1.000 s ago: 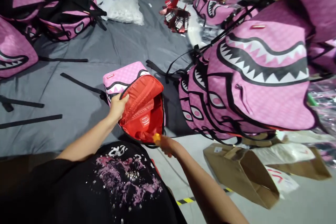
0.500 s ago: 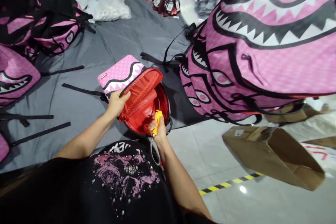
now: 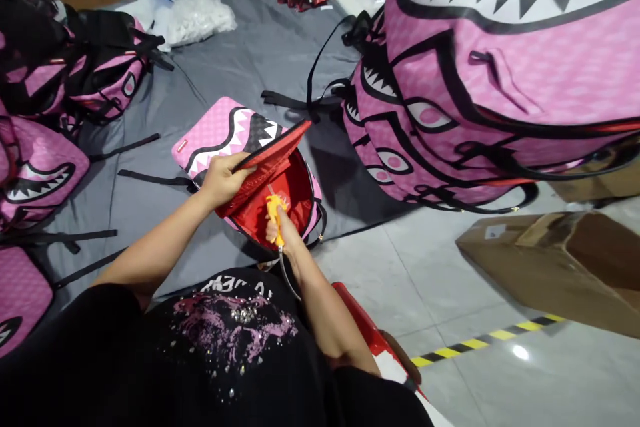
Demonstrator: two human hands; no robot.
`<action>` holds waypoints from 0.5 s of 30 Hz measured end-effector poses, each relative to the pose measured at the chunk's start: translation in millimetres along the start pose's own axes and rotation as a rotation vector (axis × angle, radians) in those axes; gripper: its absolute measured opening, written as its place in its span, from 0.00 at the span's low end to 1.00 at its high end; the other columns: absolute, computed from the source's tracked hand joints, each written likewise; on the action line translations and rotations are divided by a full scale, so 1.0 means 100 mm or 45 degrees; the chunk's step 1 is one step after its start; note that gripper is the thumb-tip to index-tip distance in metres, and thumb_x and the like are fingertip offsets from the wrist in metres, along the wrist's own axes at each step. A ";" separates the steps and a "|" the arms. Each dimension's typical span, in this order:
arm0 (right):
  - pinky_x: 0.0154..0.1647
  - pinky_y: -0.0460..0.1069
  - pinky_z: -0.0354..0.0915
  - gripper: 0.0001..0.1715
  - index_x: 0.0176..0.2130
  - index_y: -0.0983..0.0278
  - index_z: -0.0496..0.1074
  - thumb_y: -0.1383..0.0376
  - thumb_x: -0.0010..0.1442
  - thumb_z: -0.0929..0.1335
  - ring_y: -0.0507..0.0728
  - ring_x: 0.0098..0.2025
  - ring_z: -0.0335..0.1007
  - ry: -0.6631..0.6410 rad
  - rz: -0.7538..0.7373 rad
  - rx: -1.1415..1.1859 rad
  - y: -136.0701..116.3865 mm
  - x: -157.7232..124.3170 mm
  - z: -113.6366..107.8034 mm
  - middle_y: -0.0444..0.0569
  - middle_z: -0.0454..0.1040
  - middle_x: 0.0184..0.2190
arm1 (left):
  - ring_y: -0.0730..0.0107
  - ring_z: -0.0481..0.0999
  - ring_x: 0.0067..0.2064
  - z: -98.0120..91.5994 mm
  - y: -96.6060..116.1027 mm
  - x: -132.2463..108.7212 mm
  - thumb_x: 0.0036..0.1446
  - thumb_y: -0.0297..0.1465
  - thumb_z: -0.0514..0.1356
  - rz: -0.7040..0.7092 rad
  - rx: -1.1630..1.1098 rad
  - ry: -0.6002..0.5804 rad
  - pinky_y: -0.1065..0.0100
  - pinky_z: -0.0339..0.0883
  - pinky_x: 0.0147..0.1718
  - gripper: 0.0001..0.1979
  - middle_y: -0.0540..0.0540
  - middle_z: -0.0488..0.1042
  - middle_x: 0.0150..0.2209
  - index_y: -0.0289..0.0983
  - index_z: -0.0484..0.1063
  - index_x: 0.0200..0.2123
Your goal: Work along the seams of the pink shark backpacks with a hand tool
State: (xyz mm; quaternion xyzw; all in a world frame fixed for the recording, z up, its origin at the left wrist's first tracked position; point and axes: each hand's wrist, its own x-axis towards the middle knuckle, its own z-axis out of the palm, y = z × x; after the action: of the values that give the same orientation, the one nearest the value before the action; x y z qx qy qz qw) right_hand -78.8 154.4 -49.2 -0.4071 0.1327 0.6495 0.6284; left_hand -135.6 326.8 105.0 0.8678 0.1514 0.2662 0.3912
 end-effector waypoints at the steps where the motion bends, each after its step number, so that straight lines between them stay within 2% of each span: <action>1: 0.12 0.40 0.48 0.28 0.32 0.61 0.62 0.40 0.65 0.61 0.46 0.12 0.42 0.009 -0.006 -0.013 0.01 0.01 0.01 0.32 0.49 0.12 | 0.73 0.76 0.29 -0.01 0.00 0.02 0.57 0.29 0.60 0.042 0.032 -0.022 0.74 0.63 0.29 0.09 0.49 0.81 0.30 0.34 0.80 0.37; 5: 0.12 0.40 0.50 0.28 0.32 0.61 0.61 0.40 0.66 0.60 0.46 0.12 0.45 0.051 -0.030 -0.111 0.05 0.04 0.08 0.32 0.50 0.12 | 0.72 0.76 0.28 -0.05 0.02 0.06 0.59 0.29 0.58 0.194 0.162 -0.087 0.73 0.62 0.29 0.09 0.48 0.80 0.30 0.34 0.79 0.36; 9: 0.12 0.41 0.52 0.27 0.31 0.61 0.59 0.43 0.68 0.58 0.46 0.12 0.45 0.077 0.014 -0.306 0.05 0.00 0.15 0.33 0.51 0.12 | 0.68 0.80 0.35 -0.07 0.09 0.12 0.55 0.24 0.54 0.386 0.307 -0.225 0.71 0.65 0.31 0.15 0.46 0.82 0.36 0.37 0.78 0.42; 12: 0.11 0.42 0.53 0.24 0.31 0.62 0.62 0.47 0.68 0.62 0.47 0.12 0.49 0.078 0.074 -0.534 -0.16 -0.02 0.15 0.35 0.56 0.13 | 0.66 0.79 0.35 -0.07 0.18 0.26 0.53 0.24 0.54 0.531 0.393 -0.376 0.69 0.64 0.31 0.16 0.47 0.81 0.33 0.39 0.78 0.42; 15: 0.16 0.42 0.59 0.17 0.36 0.66 0.68 0.55 0.68 0.66 0.46 0.17 0.59 0.082 0.037 -0.748 -0.60 0.03 0.17 0.39 0.66 0.20 | 0.67 0.76 0.32 -0.11 0.30 0.40 0.53 0.25 0.58 0.505 0.380 -0.557 0.67 0.64 0.34 0.13 0.49 0.75 0.27 0.39 0.79 0.40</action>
State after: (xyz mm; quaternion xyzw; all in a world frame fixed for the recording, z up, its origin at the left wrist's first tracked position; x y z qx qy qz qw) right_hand -28.9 178.7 -20.7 -0.5900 -0.0354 0.6559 0.4695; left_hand -108.3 332.8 147.2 0.9648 -0.0709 0.1196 0.2234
